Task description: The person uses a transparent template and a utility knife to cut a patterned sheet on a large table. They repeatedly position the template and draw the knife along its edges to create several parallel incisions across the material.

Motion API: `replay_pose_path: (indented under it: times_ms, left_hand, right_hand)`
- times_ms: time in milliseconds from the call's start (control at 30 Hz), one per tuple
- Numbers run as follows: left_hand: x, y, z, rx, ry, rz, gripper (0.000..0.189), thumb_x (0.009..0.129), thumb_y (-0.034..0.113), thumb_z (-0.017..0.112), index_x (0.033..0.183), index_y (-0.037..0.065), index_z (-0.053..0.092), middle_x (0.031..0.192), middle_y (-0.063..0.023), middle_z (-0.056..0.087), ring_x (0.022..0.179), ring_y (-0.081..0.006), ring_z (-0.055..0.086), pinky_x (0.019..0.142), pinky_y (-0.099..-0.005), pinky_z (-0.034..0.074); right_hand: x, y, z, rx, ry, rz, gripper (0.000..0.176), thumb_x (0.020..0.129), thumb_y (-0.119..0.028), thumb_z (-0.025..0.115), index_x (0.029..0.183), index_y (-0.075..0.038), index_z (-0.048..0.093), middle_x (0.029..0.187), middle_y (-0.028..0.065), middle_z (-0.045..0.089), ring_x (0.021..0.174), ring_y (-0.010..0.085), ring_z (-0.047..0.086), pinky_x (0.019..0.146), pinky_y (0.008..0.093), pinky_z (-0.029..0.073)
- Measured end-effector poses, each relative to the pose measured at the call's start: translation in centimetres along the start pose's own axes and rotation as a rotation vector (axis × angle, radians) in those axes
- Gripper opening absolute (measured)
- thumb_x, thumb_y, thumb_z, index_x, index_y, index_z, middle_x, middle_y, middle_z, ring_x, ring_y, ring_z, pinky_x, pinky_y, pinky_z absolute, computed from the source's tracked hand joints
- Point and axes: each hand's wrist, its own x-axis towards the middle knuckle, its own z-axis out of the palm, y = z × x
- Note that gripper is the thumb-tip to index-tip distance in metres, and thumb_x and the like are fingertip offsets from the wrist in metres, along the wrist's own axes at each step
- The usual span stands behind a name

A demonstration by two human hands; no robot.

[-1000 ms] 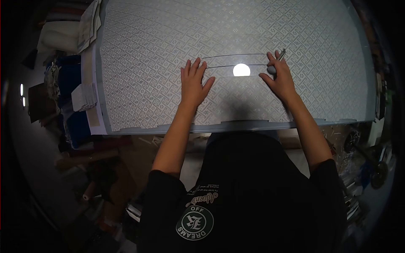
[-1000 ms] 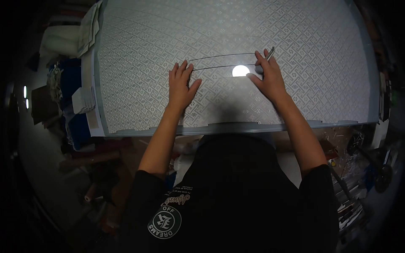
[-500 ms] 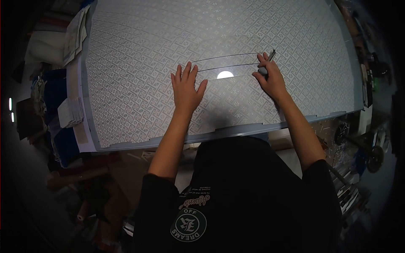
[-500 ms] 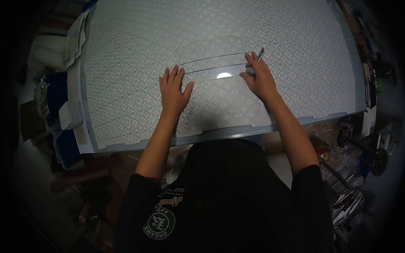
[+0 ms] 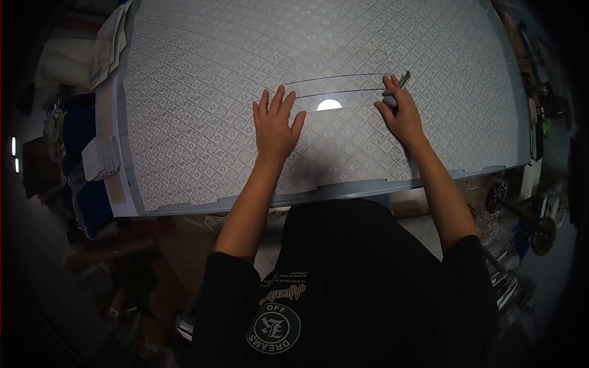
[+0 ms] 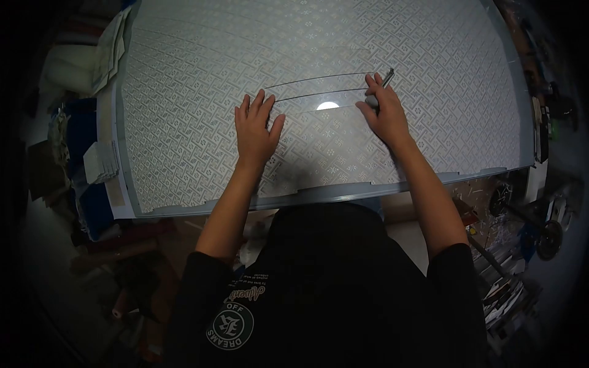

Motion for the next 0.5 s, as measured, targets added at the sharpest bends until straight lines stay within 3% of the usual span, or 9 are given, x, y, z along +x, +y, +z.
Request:
replay_pose_path:
  times_ms: [500]
  left_hand:
    - [0.13,0.03,0.20,0.048,0.004,0.003,0.053,0.096,0.033,0.069,0.142,0.010,0.061,0.156,-0.0133,0.051,0.146,-0.0477,0.038,0.120,-0.0672,0.023]
  right_hand:
    - [0.43,-0.15,0.00,-0.063,-0.016,0.019,0.030,0.087,-0.014,0.080,0.104,-0.001,0.058,0.145,0.0187,0.061,0.143,0.0397,0.050,0.111,0.0479,0.044]
